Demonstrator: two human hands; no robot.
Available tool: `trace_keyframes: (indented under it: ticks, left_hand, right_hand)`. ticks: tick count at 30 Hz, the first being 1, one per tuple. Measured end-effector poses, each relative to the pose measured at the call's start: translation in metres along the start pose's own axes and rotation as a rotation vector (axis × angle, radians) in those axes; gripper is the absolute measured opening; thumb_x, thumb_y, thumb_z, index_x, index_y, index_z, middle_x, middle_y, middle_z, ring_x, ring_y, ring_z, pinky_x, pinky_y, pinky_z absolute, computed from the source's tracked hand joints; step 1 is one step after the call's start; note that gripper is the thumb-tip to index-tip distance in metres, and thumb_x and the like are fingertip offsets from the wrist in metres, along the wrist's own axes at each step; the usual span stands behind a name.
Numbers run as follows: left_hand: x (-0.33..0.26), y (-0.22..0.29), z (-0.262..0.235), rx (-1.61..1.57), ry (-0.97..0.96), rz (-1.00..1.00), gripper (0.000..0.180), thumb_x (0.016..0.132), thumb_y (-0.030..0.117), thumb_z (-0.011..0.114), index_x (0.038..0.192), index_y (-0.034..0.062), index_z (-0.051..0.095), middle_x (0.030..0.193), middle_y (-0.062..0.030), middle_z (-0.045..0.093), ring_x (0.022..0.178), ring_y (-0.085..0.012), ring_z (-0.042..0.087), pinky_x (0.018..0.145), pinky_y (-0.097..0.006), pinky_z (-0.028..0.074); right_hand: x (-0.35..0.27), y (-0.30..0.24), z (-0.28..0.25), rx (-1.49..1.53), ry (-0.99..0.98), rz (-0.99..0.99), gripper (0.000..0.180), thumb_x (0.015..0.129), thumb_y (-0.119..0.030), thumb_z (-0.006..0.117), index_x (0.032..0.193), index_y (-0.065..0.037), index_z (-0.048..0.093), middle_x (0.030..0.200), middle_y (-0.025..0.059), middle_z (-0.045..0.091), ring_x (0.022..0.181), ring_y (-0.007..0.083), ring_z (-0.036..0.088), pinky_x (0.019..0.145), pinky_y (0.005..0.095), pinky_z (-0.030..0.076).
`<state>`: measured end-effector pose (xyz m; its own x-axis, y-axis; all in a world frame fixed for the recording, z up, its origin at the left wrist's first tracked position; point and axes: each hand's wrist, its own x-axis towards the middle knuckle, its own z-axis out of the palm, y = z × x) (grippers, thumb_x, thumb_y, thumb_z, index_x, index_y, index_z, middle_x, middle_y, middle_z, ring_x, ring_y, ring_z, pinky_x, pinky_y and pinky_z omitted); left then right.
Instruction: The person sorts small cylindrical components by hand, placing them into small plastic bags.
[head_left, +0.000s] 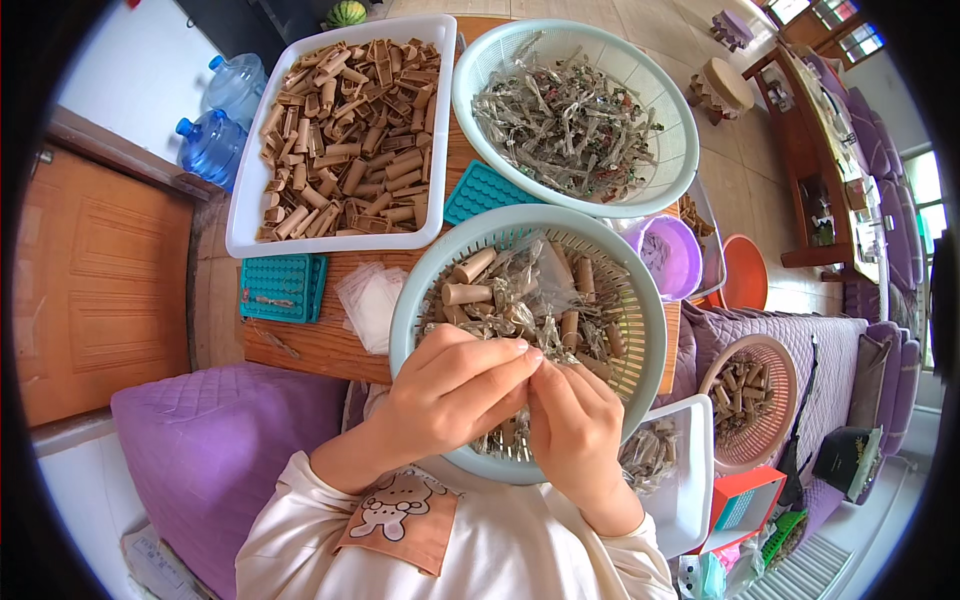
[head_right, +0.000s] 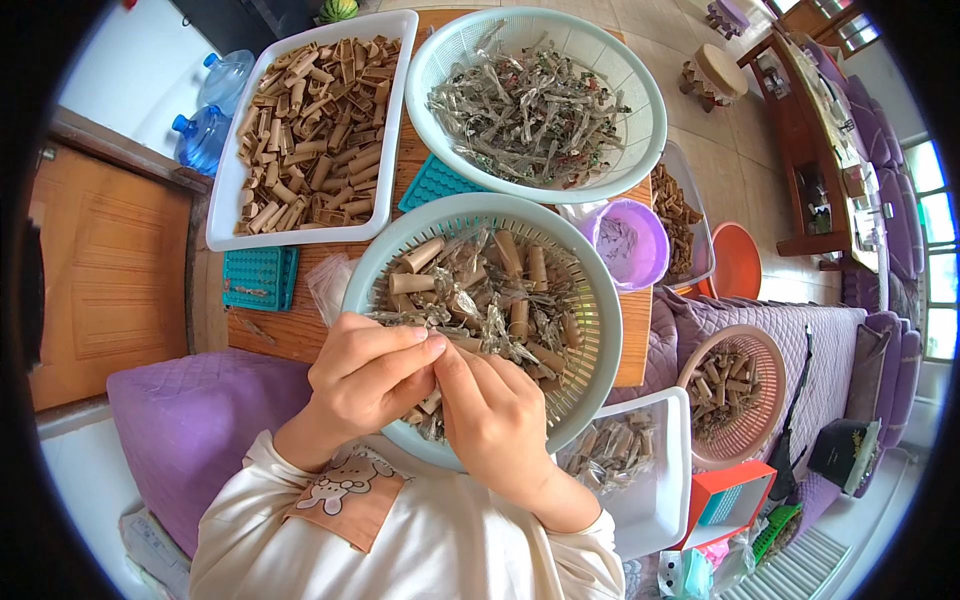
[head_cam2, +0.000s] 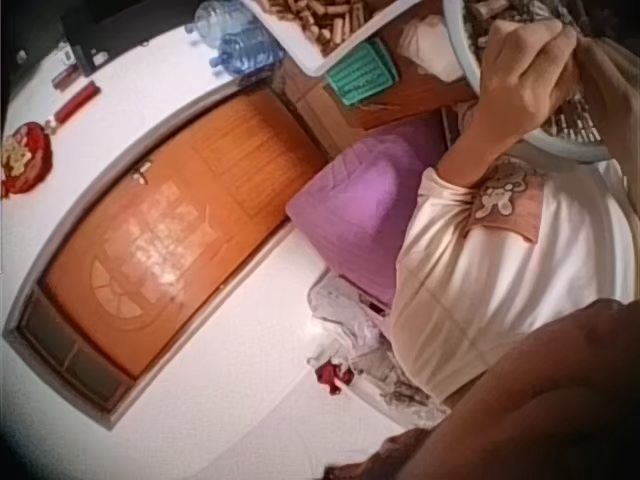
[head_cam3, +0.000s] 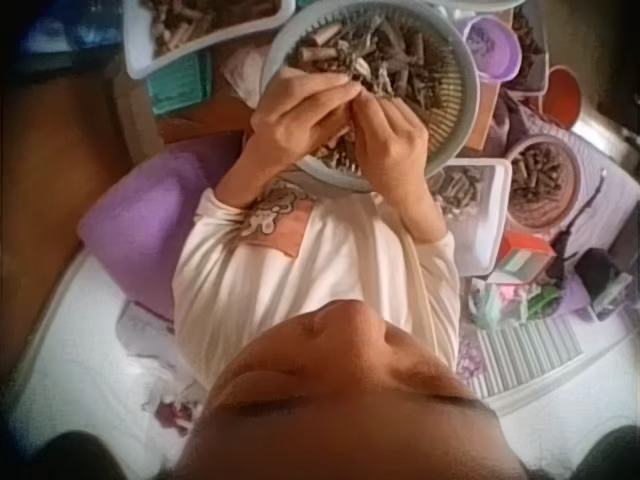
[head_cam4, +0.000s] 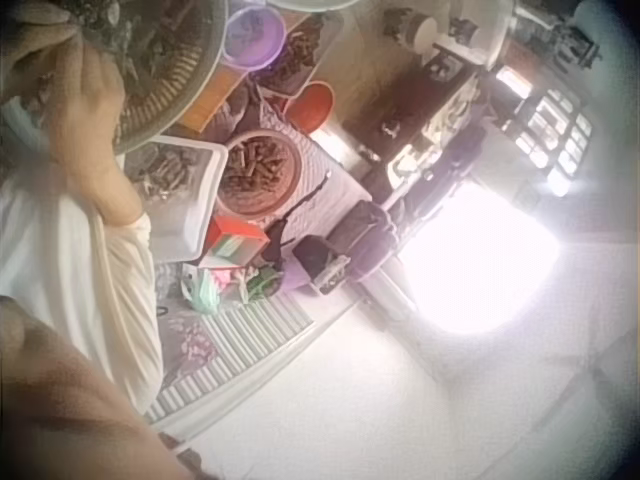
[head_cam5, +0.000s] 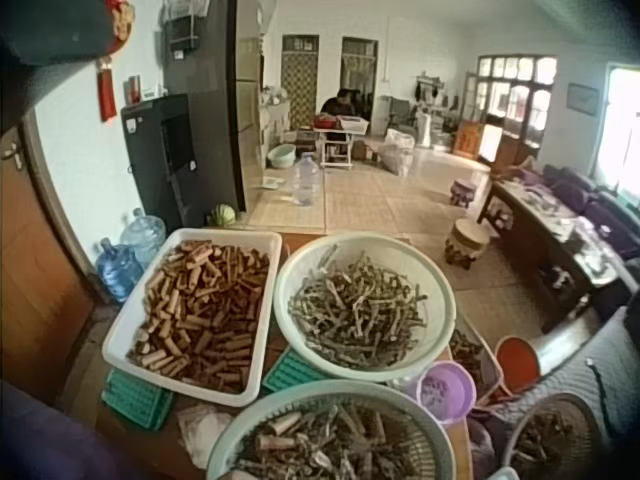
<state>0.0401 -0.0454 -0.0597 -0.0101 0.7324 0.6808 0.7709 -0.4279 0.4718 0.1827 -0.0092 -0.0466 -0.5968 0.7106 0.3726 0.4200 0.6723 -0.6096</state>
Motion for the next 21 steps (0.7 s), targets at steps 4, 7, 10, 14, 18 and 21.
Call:
trace_keyframes:
  ticks: [4, 7, 10, 14, 18, 21]
  left_hand:
    - [0.007, -0.012, -0.003, -0.162, -0.040, -0.134, 0.010, 0.065, 0.005, 0.067, 0.074, 0.0059, 0.063, 0.078, -0.0051, 0.059, 0.062, -0.0164, 0.054, 0.054, -0.025, 0.043]
    - [0.019, -0.047, -0.015, -0.277, 0.269, -0.531, 0.008, 0.072, -0.003, 0.057, 0.076, 0.0040, 0.059, 0.082, -0.0070, 0.061, 0.068, -0.0109, 0.057, 0.058, -0.023, 0.046]
    - [0.023, -0.048, -0.024, -0.325, 0.480, -0.564, 0.011, 0.082, -0.004, 0.044, 0.075, 0.0005, 0.052, 0.080, -0.0107, 0.059, 0.065, -0.0081, 0.054, 0.059, -0.020, 0.042]
    - [0.001, -0.027, -0.014, -0.800, -0.077, -0.500, 0.016, 0.070, -0.008, 0.036, 0.072, 0.0015, 0.048, 0.068, -0.0049, 0.048, 0.056, -0.0120, 0.044, 0.056, -0.024, 0.038]
    - [0.002, -0.017, 0.000, -0.830, -0.279, -0.437, 0.011, 0.071, 0.004, 0.039, 0.072, 0.0025, 0.049, 0.066, -0.0064, 0.045, 0.057, -0.0151, 0.044, 0.055, -0.025, 0.036]
    - [0.011, -0.011, 0.002, -0.747, -0.278, -0.386, 0.013, 0.074, 0.014, 0.047, 0.072, 0.0022, 0.050, 0.064, -0.0071, 0.043, 0.056, -0.0179, 0.045, 0.051, -0.027, 0.036]
  right_hand:
    - [-0.001, -0.002, -0.002, -0.061, -0.076, -0.010, 0.032, 0.065, 0.007, 0.059, 0.096, 0.001, 0.057, 0.078, 0.0092, 0.061, 0.061, 0.0201, 0.057, 0.055, 0.0285, 0.046]
    - [-0.001, 0.001, -0.006, 0.092, 0.053, -0.012, 0.025, 0.069, 0.007, 0.058, 0.093, 0.001, 0.058, 0.078, 0.0090, 0.060, 0.061, 0.0190, 0.056, 0.054, 0.0276, 0.045]
    - [-0.006, 0.011, -0.005, 0.343, 0.175, 0.132, 0.017, 0.073, 0.006, 0.057, 0.089, 0.001, 0.060, 0.079, 0.0093, 0.059, 0.061, 0.0167, 0.055, 0.054, 0.0255, 0.044]
    - [-0.008, 0.015, 0.002, 0.728, 0.291, 0.212, 0.013, 0.082, -0.003, 0.054, 0.091, 0.000, 0.062, 0.070, 0.0019, 0.049, 0.061, 0.0110, 0.043, 0.057, 0.0214, 0.036]
    - [-0.011, 0.016, 0.006, 0.883, 0.296, 0.240, 0.018, 0.086, -0.013, 0.052, 0.093, 0.000, 0.062, 0.066, 0.0006, 0.045, 0.060, 0.0088, 0.039, 0.054, 0.0214, 0.031]
    - [-0.016, 0.014, 0.005, 0.953, 0.260, 0.312, 0.021, 0.087, -0.016, 0.051, 0.093, 0.001, 0.062, 0.067, 0.0018, 0.047, 0.060, 0.0084, 0.039, 0.054, 0.0221, 0.030]
